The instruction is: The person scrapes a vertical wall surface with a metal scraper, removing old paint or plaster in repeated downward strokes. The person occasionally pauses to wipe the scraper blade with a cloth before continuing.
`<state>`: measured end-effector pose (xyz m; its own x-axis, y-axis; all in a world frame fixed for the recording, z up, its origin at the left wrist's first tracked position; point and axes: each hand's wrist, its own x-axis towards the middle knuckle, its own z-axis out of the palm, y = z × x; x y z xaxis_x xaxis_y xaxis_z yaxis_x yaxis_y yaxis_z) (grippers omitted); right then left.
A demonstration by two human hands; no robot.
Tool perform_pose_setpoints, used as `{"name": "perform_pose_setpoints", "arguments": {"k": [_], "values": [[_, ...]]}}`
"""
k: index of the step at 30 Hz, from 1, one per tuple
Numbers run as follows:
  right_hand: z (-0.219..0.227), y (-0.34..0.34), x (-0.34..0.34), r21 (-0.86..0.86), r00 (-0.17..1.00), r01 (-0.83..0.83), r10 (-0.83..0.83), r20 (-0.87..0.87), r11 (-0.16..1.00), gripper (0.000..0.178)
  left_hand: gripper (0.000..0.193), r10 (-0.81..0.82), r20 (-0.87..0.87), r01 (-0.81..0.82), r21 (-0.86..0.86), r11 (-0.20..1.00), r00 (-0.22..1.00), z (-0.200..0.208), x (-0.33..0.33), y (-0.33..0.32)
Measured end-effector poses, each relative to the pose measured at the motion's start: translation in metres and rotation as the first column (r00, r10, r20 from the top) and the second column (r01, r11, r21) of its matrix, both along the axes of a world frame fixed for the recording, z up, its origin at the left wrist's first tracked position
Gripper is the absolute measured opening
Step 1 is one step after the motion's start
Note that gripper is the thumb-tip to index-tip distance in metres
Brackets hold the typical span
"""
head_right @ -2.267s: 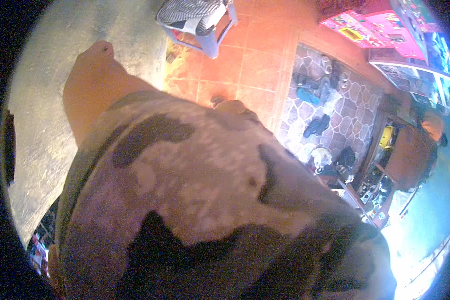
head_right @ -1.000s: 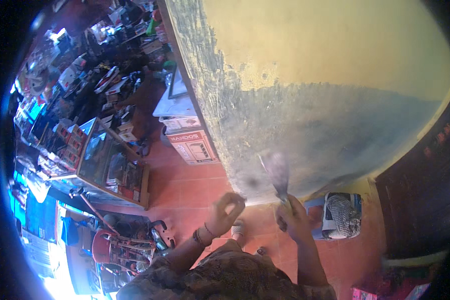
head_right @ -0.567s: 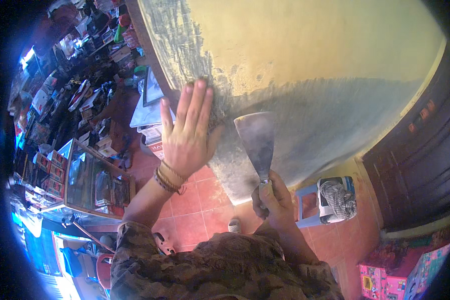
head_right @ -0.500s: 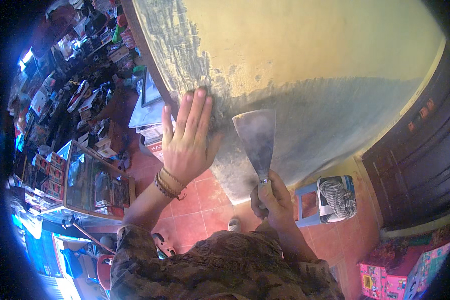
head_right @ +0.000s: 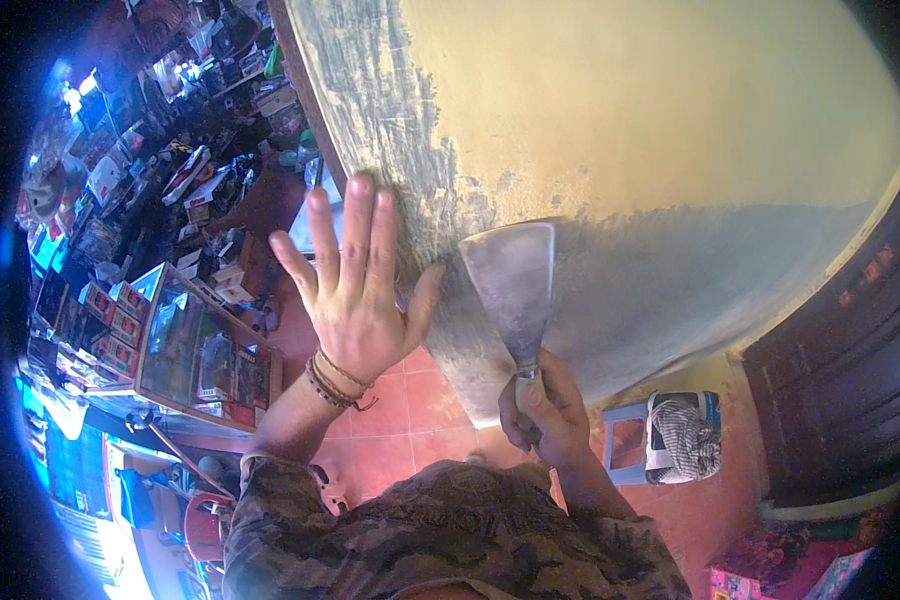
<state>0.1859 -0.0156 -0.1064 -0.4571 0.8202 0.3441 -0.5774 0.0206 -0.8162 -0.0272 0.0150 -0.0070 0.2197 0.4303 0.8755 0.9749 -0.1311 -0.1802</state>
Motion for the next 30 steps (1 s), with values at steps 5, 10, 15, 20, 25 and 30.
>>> {"name": "perform_pose_setpoints", "arguments": {"k": [5,10,15,20,25,30], "values": [[0.001,0.004,-0.013,0.011,0.999,-0.03,0.03,0.04,0.999,0.051,0.071,0.077,0.146,-0.063,-0.099,0.993,0.986,-0.008,-0.009,-0.002],[-0.013,-0.006,-0.024,-0.094,0.999,-0.006,0.009,0.031,0.996,0.054,0.035,-0.542,0.216,0.565,-0.059,0.823,0.812,-0.053,0.0,-0.038],[-0.03,-0.02,-0.024,-0.205,0.998,0.038,-0.028,0.051,0.978,0.054,0.028,-0.801,0.052,0.801,-0.095,0.591,0.596,-0.069,0.026,-0.016],[-0.027,-0.017,-0.019,-0.158,1.0,0.026,-0.026,-0.002,0.987,0.046,0.05,-0.836,-0.109,0.748,-0.395,0.534,0.538,-0.041,0.039,0.03],[-0.016,-0.019,-0.021,-0.213,0.99,0.091,-0.065,0.122,0.973,0.061,0.042,-0.888,-0.119,0.844,-0.276,0.46,0.445,-0.039,0.048,0.034],[-0.009,-0.017,-0.011,-0.244,0.999,0.049,-0.05,0.001,0.968,0.057,0.042,-0.901,-0.178,0.893,-0.157,0.423,0.396,-0.04,0.058,0.049]]}}
